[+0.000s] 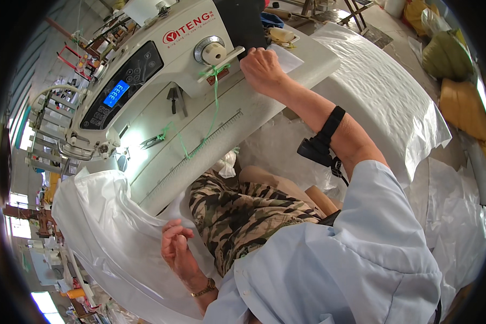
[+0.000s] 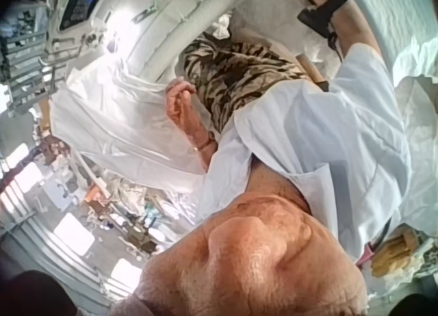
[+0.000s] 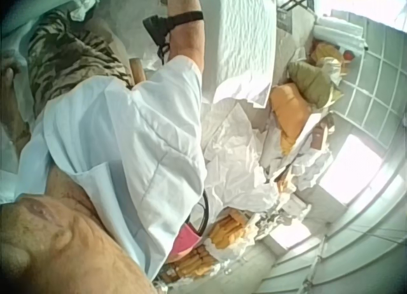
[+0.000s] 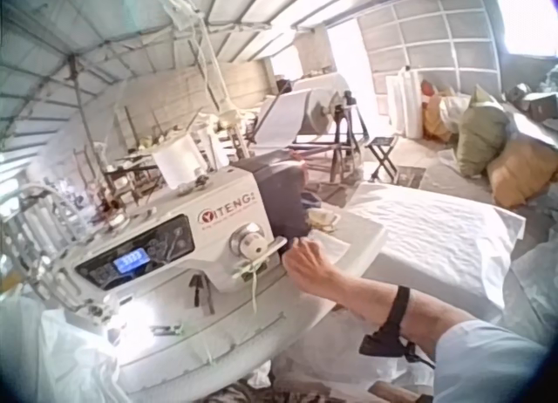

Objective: The recorder is sewing plastic or synthetic fabric covers using an industrial sewing machine.

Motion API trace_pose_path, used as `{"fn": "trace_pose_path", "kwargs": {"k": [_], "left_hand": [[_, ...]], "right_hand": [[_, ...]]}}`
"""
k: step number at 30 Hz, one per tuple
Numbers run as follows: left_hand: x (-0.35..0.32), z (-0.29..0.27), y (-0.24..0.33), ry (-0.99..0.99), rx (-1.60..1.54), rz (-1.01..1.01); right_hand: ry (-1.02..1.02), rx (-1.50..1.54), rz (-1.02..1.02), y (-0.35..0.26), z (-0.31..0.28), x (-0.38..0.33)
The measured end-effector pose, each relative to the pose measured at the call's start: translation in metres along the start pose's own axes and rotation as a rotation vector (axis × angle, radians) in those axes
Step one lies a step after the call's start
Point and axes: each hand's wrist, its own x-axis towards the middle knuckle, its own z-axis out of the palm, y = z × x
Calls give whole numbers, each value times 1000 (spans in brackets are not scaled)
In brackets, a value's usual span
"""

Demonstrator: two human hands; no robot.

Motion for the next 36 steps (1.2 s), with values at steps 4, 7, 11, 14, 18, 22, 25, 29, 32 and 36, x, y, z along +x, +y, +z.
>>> {"fn": "trace_pose_path", "kwargs": {"k": [4,7,11,14,18,22,25,29,32,36], "left_hand": [[0,-1,2,-10,-42,-10],[-1,-3,-1,-12,-43,-18],[-1,-5,-2,-15,-50,-30],[0,-2,0,-2,-51,-39],[0,-6,-3,-5,-64,-39],[2,-2,-4,-18,-87,-71],[2,-1,-6,-38,-110,-64],[0,-4,-5,-48,-107,-74],[-1,-3,-3,-62,-142,-82],[-4,1,-2,-75,-160,-93]], "right_hand": [[3,119,42,4,10,-5],[-79,205,31,11,-8,-10],[-44,473,18,23,-7,-34],[38,500,24,34,-9,-55],[53,378,83,39,-7,-75],[-87,403,52,46,-2,-77],[-101,410,47,43,0,-74],[-119,391,46,28,1,-63],[-147,312,63,24,7,-57],[-193,292,53,35,9,-51]]}}
